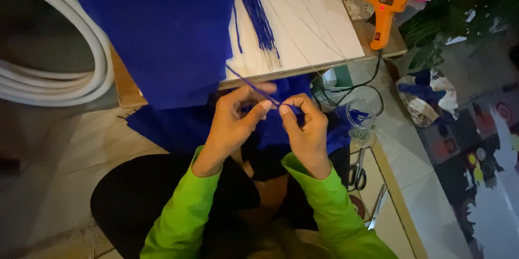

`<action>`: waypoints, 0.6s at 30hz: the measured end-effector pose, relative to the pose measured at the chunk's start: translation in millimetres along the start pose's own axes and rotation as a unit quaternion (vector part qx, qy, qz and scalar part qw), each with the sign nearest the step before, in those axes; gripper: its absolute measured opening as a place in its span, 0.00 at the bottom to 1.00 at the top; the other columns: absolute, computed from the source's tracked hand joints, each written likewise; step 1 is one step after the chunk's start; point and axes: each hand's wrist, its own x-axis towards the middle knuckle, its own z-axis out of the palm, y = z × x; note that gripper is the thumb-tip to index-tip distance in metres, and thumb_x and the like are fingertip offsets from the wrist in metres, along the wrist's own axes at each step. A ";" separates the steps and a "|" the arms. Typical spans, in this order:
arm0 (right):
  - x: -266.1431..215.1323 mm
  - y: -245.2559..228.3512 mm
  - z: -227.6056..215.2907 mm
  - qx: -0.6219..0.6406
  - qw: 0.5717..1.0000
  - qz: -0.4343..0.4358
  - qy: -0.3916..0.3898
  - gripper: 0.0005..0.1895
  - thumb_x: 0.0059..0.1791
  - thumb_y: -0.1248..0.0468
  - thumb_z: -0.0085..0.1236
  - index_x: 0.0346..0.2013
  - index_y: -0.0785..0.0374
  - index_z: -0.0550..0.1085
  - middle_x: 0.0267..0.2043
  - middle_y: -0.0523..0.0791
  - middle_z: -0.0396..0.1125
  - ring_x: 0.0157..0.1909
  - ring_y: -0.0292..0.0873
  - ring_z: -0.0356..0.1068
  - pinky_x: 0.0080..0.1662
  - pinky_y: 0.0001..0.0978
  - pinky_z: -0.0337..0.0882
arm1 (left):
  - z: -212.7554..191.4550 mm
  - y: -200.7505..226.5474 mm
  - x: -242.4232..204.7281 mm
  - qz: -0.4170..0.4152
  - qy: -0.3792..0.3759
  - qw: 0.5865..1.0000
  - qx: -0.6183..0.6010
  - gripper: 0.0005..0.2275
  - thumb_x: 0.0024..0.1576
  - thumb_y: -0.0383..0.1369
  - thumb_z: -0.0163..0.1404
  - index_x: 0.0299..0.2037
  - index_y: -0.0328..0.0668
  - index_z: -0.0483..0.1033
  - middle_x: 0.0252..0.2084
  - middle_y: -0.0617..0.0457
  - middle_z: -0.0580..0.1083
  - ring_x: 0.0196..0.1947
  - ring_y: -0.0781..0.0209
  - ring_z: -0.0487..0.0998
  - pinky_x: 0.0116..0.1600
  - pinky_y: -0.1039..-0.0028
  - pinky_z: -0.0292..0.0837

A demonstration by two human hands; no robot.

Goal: Gluing thin blue sticks onto a piece of blue fabric using a hot glue gun to assemble a craft item.

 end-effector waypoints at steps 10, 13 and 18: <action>4.0 -6.9 2.6 0.043 0.998 0.016 -0.048 0.05 0.43 0.74 0.48 0.22 0.67 0.68 0.13 0.45 0.59 0.18 0.34 0.60 0.25 0.22 0.62 | -4.6 16.2 -4.6 0.059 0.029 0.985 0.158 0.02 0.49 0.26 0.51 0.29 0.39 0.77 0.20 0.48 0.74 0.20 0.60 0.74 0.22 0.75 0.68; 8.1 -7.2 0.0 0.036 0.998 -0.005 -0.044 0.04 0.44 0.74 0.48 0.23 0.68 0.69 0.18 0.47 0.61 0.20 0.37 0.63 0.27 0.24 0.66 | -2.4 17.8 -3.7 0.047 0.032 0.987 0.153 0.02 0.48 0.26 0.50 0.27 0.39 0.77 0.17 0.50 0.73 0.17 0.65 0.71 0.20 0.80 0.66; 19.6 -14.3 -23.9 -0.052 0.982 -0.161 -0.080 0.00 0.42 0.72 0.54 0.27 0.66 0.72 0.32 0.48 0.67 0.38 0.50 0.66 0.44 0.37 0.64 | 4.4 16.1 -4.5 0.053 0.051 0.987 0.142 0.03 0.48 0.26 0.51 0.23 0.34 0.75 0.17 0.47 0.73 0.17 0.62 0.72 0.23 0.77 0.67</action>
